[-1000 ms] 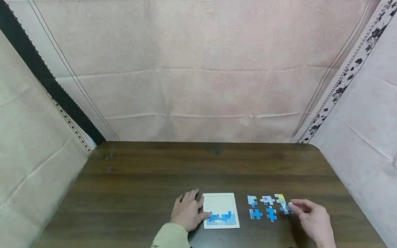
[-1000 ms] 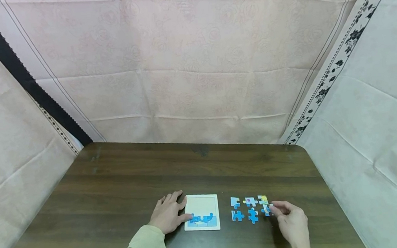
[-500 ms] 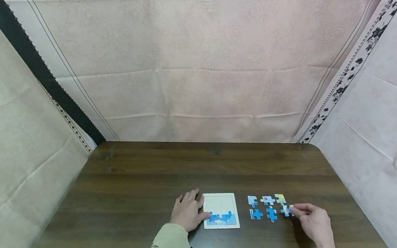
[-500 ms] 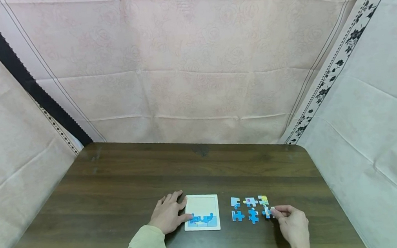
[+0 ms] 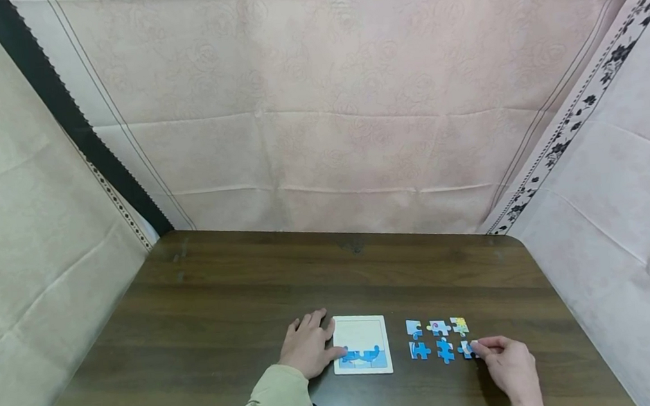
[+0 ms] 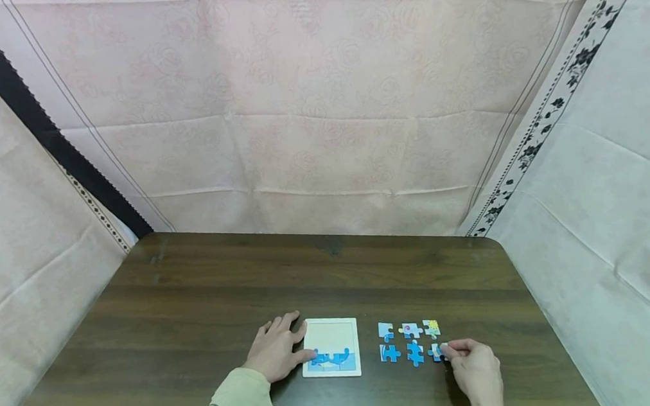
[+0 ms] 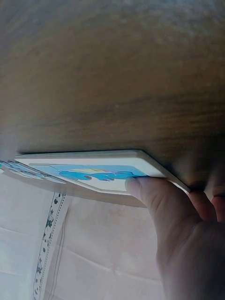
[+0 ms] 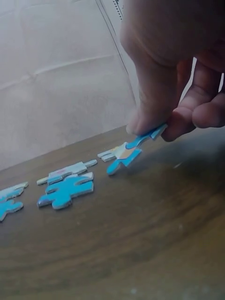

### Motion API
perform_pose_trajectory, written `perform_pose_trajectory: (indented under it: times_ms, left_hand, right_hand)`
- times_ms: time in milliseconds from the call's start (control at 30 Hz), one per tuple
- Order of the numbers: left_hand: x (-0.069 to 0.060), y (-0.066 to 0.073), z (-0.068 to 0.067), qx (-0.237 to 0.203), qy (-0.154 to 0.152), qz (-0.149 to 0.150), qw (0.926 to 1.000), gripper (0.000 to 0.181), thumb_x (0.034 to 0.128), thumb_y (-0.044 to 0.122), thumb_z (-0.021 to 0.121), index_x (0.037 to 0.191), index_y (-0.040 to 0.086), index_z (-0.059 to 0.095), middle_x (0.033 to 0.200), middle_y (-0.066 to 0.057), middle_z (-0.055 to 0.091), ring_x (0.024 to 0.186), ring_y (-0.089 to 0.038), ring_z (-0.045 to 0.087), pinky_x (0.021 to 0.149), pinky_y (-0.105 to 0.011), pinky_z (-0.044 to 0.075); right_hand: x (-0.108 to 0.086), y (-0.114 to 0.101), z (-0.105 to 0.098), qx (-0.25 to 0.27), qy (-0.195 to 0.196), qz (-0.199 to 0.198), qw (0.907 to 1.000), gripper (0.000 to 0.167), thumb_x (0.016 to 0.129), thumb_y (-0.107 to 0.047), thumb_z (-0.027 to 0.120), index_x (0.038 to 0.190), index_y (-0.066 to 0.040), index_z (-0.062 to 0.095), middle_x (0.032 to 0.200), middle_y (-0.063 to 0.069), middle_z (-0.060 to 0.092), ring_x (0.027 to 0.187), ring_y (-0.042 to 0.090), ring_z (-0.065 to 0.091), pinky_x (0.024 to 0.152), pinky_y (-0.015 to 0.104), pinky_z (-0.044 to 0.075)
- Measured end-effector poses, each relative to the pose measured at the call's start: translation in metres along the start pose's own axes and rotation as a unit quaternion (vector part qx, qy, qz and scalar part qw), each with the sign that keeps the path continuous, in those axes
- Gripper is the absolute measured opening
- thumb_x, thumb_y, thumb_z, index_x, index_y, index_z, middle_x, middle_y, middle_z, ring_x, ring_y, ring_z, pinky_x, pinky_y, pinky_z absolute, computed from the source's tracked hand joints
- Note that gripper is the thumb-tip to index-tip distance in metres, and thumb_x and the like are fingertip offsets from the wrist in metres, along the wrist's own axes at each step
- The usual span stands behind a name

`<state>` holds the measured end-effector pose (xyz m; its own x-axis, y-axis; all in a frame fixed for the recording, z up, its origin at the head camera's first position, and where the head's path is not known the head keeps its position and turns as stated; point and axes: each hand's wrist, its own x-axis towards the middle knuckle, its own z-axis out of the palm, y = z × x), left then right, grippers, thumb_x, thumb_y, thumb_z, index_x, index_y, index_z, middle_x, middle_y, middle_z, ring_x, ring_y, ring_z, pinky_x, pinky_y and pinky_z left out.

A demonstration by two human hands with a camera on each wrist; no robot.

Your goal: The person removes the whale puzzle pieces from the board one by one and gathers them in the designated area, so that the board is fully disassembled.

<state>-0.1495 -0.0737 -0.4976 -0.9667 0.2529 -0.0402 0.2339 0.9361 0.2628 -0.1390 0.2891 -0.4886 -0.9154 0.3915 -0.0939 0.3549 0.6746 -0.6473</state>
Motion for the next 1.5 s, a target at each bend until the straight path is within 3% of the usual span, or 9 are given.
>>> perform_pose_trajectory:
  times_ms: [667,1500]
  left_hand:
    - [0.002,0.000,0.001,0.009,0.004,0.000,0.9999,0.070,0.0858,0.059,0.063,0.139,0.014,0.056,0.146,-0.012,0.043,0.132,-0.032,0.042,0.106,-0.057,0.032]
    - [0.001,0.001,0.002,0.006,-0.001,-0.006,1.0000,0.070,0.0857,0.060,0.063,0.139,0.015,0.056,0.147,-0.012,0.042,0.133,-0.032,0.042,0.107,-0.058,0.032]
  right_hand:
    - [0.003,0.000,0.004,-0.027,-0.010,0.012,0.9995,0.027,0.089,-0.026,0.070,0.095,0.000,0.072,0.073,0.002,0.066,0.072,0.023,0.058,0.061,0.035,0.040]
    - [0.003,0.002,0.011,-0.026,0.013,0.026,0.9992,0.023,0.088,-0.024,0.073,0.092,-0.002,0.072,0.069,0.000,0.065,0.068,0.022,0.056,0.058,0.035,0.038]
